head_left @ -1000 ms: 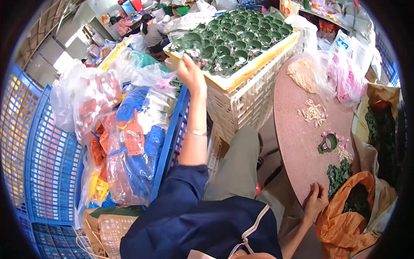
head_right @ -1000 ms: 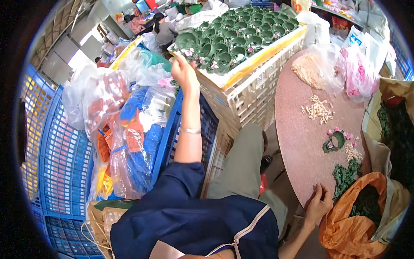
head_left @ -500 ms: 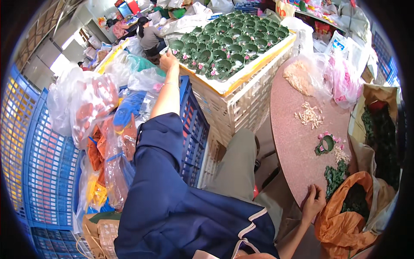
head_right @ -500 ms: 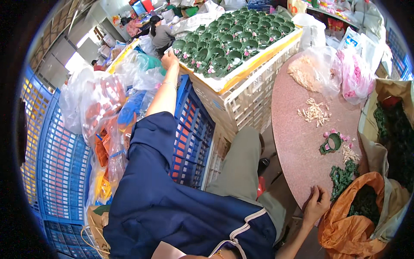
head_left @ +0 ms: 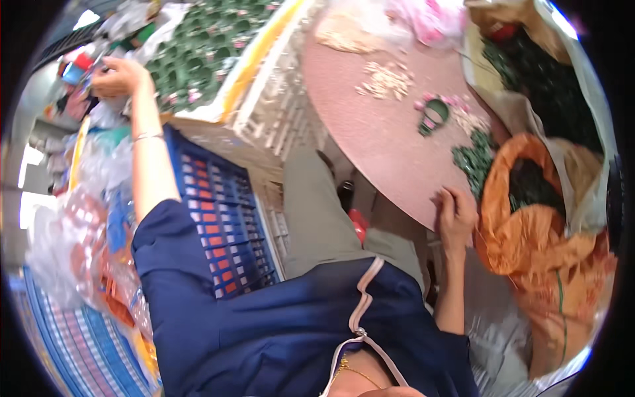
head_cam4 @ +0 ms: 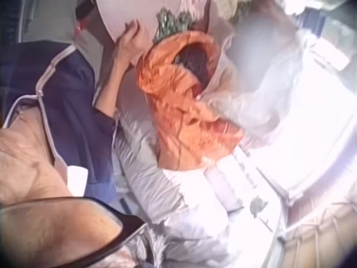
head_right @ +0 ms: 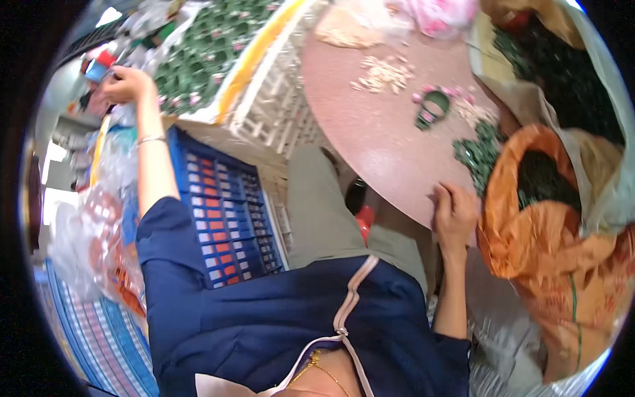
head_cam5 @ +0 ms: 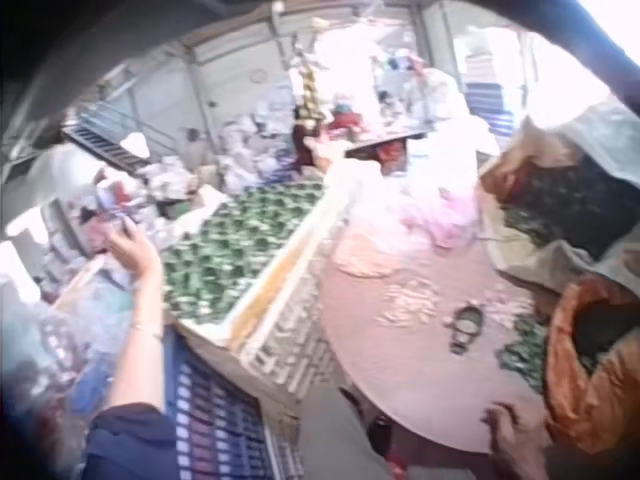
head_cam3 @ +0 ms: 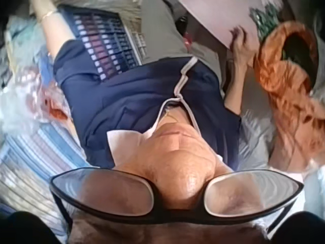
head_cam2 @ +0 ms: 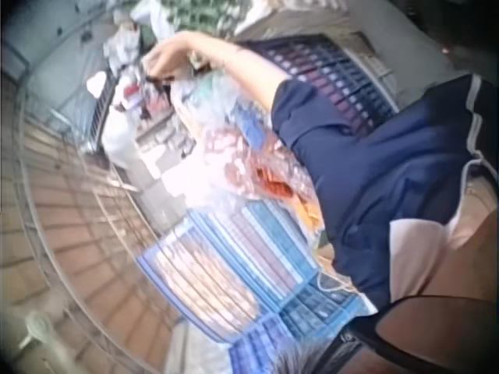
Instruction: The recorder is assembling small plastic decorative components by attaching floral pieces to green ring-shaped bases.
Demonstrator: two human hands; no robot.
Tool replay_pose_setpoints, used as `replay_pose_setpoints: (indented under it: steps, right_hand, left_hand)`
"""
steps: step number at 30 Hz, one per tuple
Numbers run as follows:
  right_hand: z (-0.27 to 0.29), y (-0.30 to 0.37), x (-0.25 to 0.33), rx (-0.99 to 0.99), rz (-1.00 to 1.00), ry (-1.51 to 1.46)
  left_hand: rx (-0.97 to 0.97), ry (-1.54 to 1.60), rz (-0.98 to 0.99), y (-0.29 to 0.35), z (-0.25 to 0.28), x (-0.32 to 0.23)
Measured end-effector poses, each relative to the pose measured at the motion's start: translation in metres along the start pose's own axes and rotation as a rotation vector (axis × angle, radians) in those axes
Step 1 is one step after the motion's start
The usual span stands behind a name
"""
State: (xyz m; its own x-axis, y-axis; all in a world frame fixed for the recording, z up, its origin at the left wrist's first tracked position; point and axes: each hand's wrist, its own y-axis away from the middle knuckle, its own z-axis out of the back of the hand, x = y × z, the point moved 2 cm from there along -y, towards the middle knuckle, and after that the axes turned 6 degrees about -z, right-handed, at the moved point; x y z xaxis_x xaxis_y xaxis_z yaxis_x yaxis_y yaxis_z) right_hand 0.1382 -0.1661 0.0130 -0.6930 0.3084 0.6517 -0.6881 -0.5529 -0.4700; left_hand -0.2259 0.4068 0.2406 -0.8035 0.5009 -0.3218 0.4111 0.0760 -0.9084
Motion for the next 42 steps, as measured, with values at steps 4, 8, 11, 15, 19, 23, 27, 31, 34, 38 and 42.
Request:
replay_pose_setpoints:
  steps: [4, 8, 11, 15, 19, 23, 27, 31, 34, 38, 42]
  right_hand:
    - [0.005, 0.000, 0.012, -0.011, -0.003, 0.008]
    - [0.007, 0.000, 0.013, -0.066, 0.061, 0.047]
    - [0.008, -0.004, 0.015, -0.053, 0.118, 0.040]
    - [0.008, -0.003, 0.011, -0.062, 0.090, 0.001]
    - [0.008, -0.003, 0.012, -0.066, 0.060, 0.015]
    - [0.006, -0.006, 0.010, -0.064, 0.012, -0.060]
    - [0.014, -0.035, 0.000, -0.231, 0.009, 0.193]
    - [0.007, -0.092, -0.006, -0.187, -0.087, 0.458]
    - [-0.009, -0.123, -0.020, -0.066, -0.203, 0.657]
    - [-0.029, -0.133, -0.029, -0.022, -0.217, 0.749]
    - [-0.023, -0.122, -0.028, 0.030, -0.153, 0.763]
  left_hand:
    - [0.148, 0.531, -0.176, 0.023, 0.018, -0.157]
    - [0.613, 1.043, -0.445, 0.148, 0.095, -0.307]
    - [1.075, 1.232, -0.406, 0.246, 0.153, -0.348]
    - [1.285, 1.053, -0.407, 0.293, 0.210, -0.390]
    - [1.344, 0.982, -0.276, 0.306, 0.232, -0.402]
    - [1.402, 1.037, -0.092, 0.301, 0.244, -0.387]
    - [1.489, 0.952, -0.041, 0.282, 0.292, -0.365]
    - [1.465, 0.918, 0.029, 0.276, 0.322, -0.351]
    - [1.358, 0.925, 0.008, 0.281, 0.326, -0.359]
    - [1.216, 0.847, -0.121, 0.285, 0.324, -0.359]
    - [1.242, 0.874, -0.030, 0.288, 0.325, -0.353]
